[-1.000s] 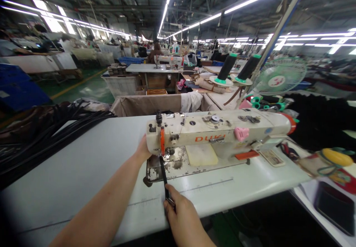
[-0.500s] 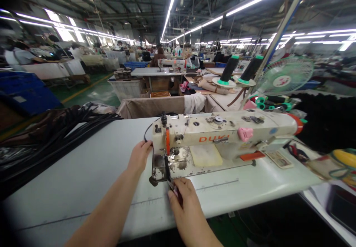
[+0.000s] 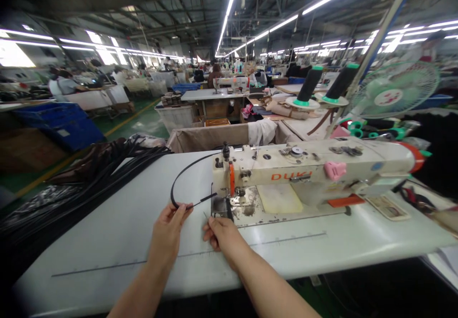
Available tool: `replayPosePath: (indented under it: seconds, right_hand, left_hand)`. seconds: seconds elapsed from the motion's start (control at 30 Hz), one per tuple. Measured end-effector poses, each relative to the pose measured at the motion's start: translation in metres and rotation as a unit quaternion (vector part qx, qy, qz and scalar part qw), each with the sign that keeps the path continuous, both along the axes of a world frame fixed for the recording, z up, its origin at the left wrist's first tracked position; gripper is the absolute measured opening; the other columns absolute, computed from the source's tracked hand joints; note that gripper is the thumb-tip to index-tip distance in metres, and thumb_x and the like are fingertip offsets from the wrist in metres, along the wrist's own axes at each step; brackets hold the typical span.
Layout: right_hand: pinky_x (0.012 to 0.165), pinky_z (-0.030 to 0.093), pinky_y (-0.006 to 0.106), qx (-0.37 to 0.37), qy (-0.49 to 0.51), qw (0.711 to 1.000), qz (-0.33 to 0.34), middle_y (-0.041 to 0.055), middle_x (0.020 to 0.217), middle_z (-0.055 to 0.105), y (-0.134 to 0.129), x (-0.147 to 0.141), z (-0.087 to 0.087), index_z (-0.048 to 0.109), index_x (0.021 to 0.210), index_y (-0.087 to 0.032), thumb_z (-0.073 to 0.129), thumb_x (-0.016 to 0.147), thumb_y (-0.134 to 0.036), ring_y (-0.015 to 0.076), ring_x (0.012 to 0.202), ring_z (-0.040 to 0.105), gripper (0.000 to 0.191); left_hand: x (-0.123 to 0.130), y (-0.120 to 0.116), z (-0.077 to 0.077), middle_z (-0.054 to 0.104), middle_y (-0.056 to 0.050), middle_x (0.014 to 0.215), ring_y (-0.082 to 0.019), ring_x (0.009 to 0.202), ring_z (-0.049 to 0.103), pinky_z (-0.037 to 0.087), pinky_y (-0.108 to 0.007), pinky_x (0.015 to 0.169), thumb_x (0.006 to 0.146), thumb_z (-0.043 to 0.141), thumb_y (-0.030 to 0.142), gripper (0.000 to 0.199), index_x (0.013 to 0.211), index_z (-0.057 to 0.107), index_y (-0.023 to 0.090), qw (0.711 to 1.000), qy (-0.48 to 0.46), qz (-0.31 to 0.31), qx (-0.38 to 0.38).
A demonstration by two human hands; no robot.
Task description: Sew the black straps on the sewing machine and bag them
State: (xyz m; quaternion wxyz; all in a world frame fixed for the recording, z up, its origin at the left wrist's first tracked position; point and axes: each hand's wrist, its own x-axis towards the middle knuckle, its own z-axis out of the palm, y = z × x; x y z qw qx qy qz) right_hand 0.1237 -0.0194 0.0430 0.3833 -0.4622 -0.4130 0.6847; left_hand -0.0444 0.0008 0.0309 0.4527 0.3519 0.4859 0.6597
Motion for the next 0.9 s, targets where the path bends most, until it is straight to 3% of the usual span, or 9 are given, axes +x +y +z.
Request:
replayPosePath:
  seconds: [0.27, 0.43, 0.53, 0.63, 0.7, 0.73, 0.83, 0.87, 0.9]
  right_hand:
    - [0.045, 0.014, 0.024, -0.001, -0.01, 0.999, 0.04, -0.0028, 0.062, 0.056, 0.018, -0.018, 0.007, 0.065, 0.083, -0.017, 0.058, 0.078, -0.081, 0.0052, 0.042, 0.027, 0.065]
    - [0.045, 0.017, 0.025, 0.043, -0.061, 0.995, 0.064, -0.007, 0.057, 0.044, 0.02, -0.025, 0.01, 0.061, 0.078, -0.02, 0.05, 0.085, -0.077, 0.0066, 0.043, 0.024, 0.058]
    - [0.049, 0.026, 0.026, 0.093, -0.122, 0.986, 0.058, -0.0064, 0.056, 0.041, 0.019, -0.025, 0.01, 0.059, 0.075, -0.021, 0.045, 0.094, -0.065, 0.0097, 0.047, 0.031, 0.049]
    - [0.065, 0.039, 0.028, 0.157, -0.193, 0.968, 0.023, -0.0021, 0.068, 0.052, 0.009, -0.015, 0.015, 0.057, 0.078, -0.022, 0.056, 0.094, -0.047, 0.015, 0.065, 0.048, 0.03]
    - [0.079, 0.042, 0.032, 0.237, -0.313, 0.92, -0.005, 0.0025, 0.085, 0.06, -0.001, -0.004, 0.017, 0.059, 0.085, -0.022, 0.064, 0.09, -0.03, 0.02, 0.083, 0.055, 0.011]
    - [0.084, 0.043, 0.035, 0.284, -0.4, 0.871, -0.014, 0.0051, 0.093, 0.063, -0.007, 0.003, 0.018, 0.061, 0.089, -0.021, 0.066, 0.087, -0.022, 0.0227, 0.092, 0.057, 0.005]
    - [0.084, 0.048, 0.036, 0.372, -0.64, 0.672, -0.019, 0.0111, 0.11, 0.066, -0.022, 0.024, 0.013, 0.068, 0.111, -0.02, 0.063, 0.085, -0.011, 0.0278, 0.1, 0.063, 0.028]
    - [0.08, 0.05, 0.035, 0.37, -0.68, 0.632, -0.015, 0.0113, 0.111, 0.068, -0.026, 0.031, 0.009, 0.066, 0.123, -0.021, 0.061, 0.087, -0.011, 0.0274, 0.097, 0.066, 0.037]
    - [0.073, 0.051, 0.033, 0.364, -0.703, 0.61, -0.008, 0.0103, 0.108, 0.069, -0.03, 0.038, 0.005, 0.062, 0.135, -0.022, 0.058, 0.091, -0.013, 0.0258, 0.091, 0.069, 0.045]
  left_hand:
    - [-0.016, -0.035, 0.003, 0.077, -0.01, 0.11, -0.028, 0.113, 0.071, 0.055, -0.046, 0.109, 0.087, 0.074, 0.052, 0.038, 0.103, 0.066, 0.018, 0.996, 0.092, 0.003, -0.011]
    - [-0.02, -0.049, 0.008, 0.076, -0.01, 0.112, -0.029, 0.115, 0.07, 0.055, -0.046, 0.108, 0.088, 0.074, 0.053, 0.039, 0.106, 0.066, 0.019, 0.994, 0.111, 0.013, -0.011]
    - [-0.023, -0.055, 0.011, 0.077, -0.01, 0.11, -0.028, 0.112, 0.071, 0.057, -0.044, 0.104, 0.088, 0.073, 0.055, 0.04, 0.106, 0.067, 0.02, 0.991, 0.134, 0.018, -0.015]
    - [-0.033, -0.059, 0.011, 0.076, -0.01, 0.108, -0.028, 0.11, 0.072, 0.058, -0.043, 0.102, 0.089, 0.069, 0.06, 0.043, 0.105, 0.068, 0.019, 0.987, 0.155, 0.004, -0.035]
    - [-0.046, -0.059, 0.011, 0.075, -0.01, 0.108, -0.028, 0.109, 0.072, 0.059, -0.043, 0.1, 0.093, 0.061, 0.063, 0.045, 0.102, 0.068, 0.019, 0.988, 0.15, -0.02, -0.039]
    - [-0.056, -0.059, 0.012, 0.075, -0.01, 0.106, -0.027, 0.105, 0.073, 0.06, -0.042, 0.097, 0.094, 0.057, 0.064, 0.047, 0.101, 0.068, 0.018, 0.986, 0.157, -0.032, -0.041]
    - [-0.098, -0.052, 0.012, 0.071, -0.006, 0.087, -0.022, 0.076, 0.071, 0.062, -0.036, 0.073, 0.092, 0.056, 0.064, 0.049, 0.101, 0.069, 0.018, 0.96, 0.272, -0.036, -0.055]
    - [-0.116, -0.049, 0.013, 0.069, -0.004, 0.082, -0.02, 0.067, 0.067, 0.06, -0.034, 0.066, 0.092, 0.055, 0.063, 0.048, 0.102, 0.07, 0.018, 0.94, 0.336, -0.024, -0.059]
    - [-0.135, -0.047, 0.014, 0.069, -0.004, 0.081, -0.019, 0.063, 0.064, 0.059, -0.033, 0.062, 0.093, 0.052, 0.06, 0.047, 0.104, 0.071, 0.018, 0.913, 0.404, -0.008, -0.063]
